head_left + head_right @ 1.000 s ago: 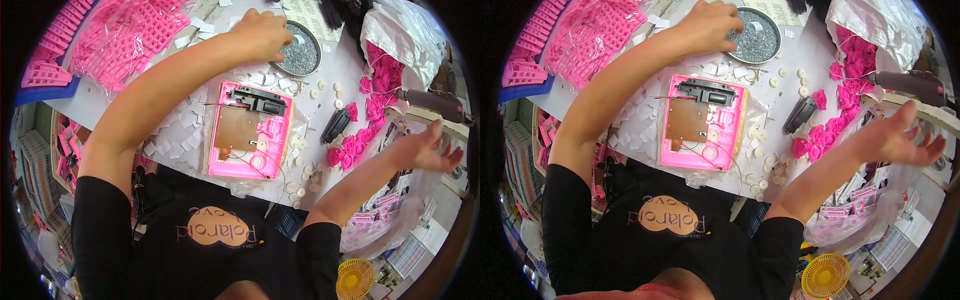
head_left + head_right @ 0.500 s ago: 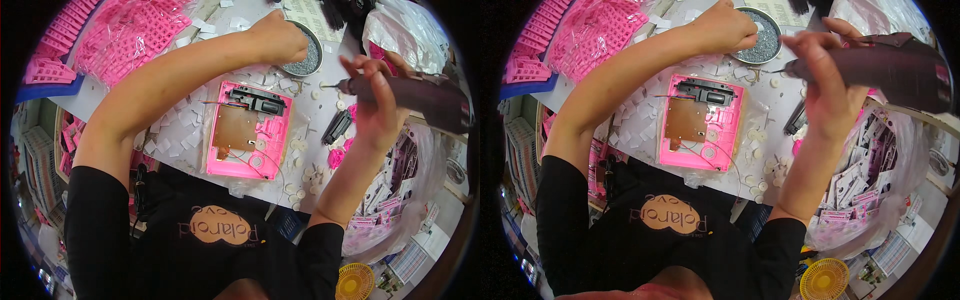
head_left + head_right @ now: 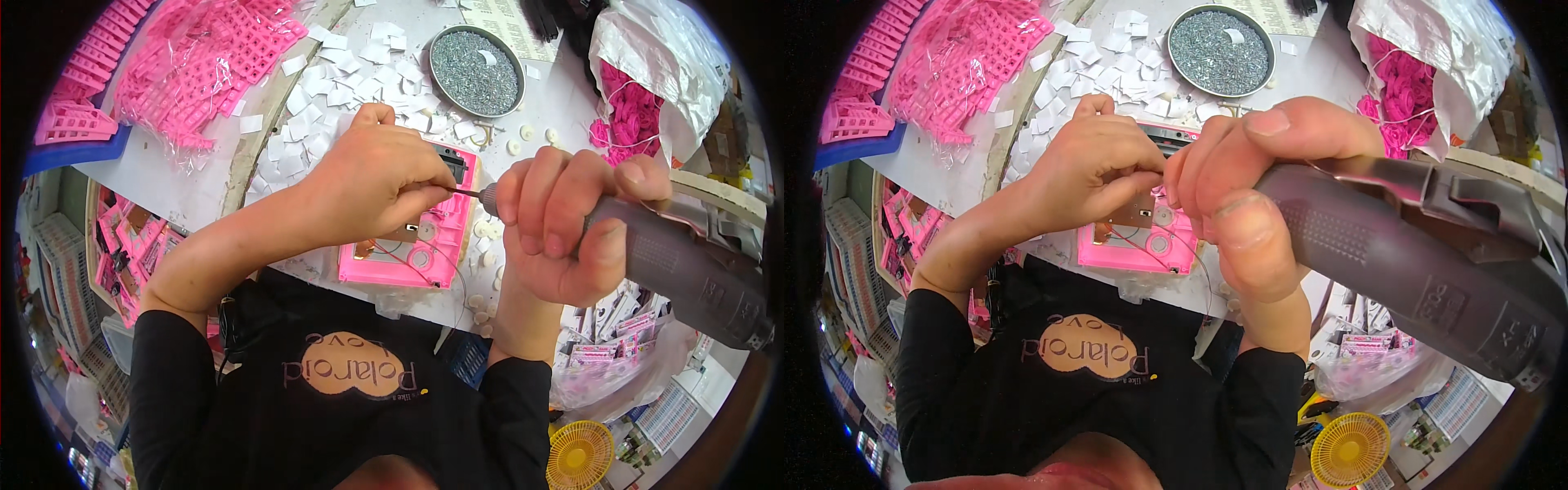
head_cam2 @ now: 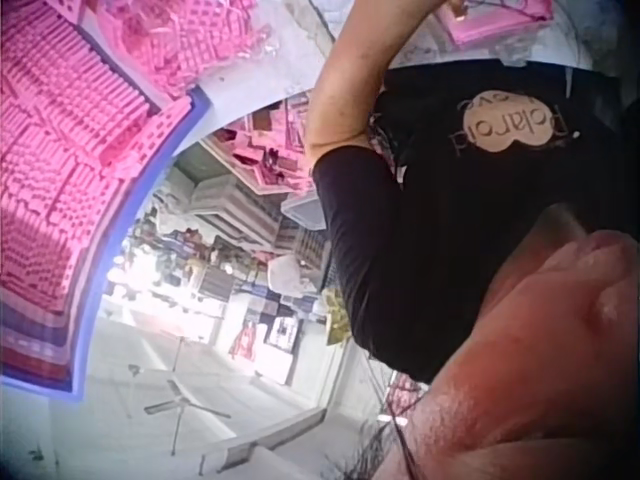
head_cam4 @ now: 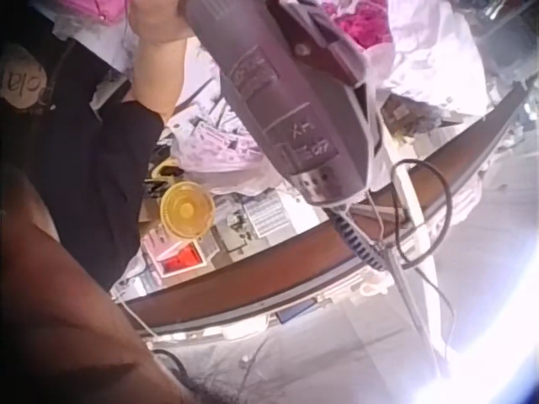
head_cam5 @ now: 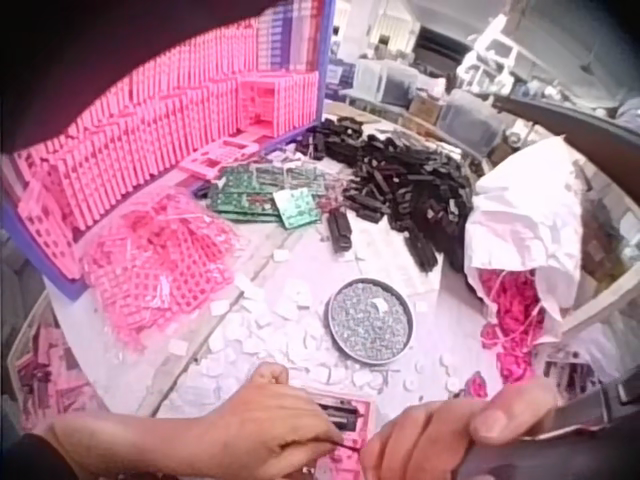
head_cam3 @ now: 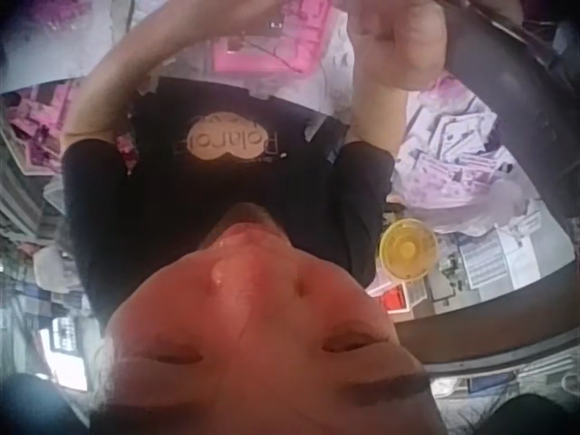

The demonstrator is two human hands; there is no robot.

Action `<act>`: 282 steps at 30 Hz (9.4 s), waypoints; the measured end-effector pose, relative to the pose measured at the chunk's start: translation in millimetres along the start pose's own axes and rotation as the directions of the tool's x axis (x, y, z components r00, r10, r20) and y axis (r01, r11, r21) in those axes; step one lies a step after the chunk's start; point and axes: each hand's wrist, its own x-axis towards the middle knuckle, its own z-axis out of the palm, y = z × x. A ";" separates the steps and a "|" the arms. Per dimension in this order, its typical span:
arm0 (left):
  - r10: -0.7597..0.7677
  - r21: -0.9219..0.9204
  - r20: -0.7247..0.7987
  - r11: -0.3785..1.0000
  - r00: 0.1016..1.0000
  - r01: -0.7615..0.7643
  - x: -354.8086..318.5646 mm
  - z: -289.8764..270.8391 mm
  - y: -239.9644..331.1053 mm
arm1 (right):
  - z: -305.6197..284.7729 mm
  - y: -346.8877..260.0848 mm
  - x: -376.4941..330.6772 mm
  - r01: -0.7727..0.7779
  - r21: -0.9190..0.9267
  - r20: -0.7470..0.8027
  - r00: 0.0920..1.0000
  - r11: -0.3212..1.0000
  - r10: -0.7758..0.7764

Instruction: Assembling components and securing parts of a toy piggy bank using an electric screwdriver.

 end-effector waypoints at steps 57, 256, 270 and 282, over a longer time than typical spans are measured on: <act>-0.853 0.613 -0.230 0.247 0.468 0.750 -539.4 -225.7 -174.0 | 98.4 106.8 -251.7 0.029 -0.999 0.014 0.836 -0.020 0.549; -0.613 -0.966 0.086 0.141 0.786 0.216 -72.8 -11.7 50.7 | 25.7 -18.9 -99.1 -0.347 -0.646 -0.408 0.910 0.680 0.077; -0.489 -0.624 -0.358 0.759 0.795 0.186 -52.8 -24.3 53.5 | 51.1 31.1 -113.2 -0.366 0.067 -0.329 0.870 0.928 0.367; -0.535 -0.572 -0.218 0.748 0.816 0.337 -56.9 -5.9 38.7 | 45.2 32.2 -104.9 -0.277 -0.178 -0.199 0.950 0.944 0.241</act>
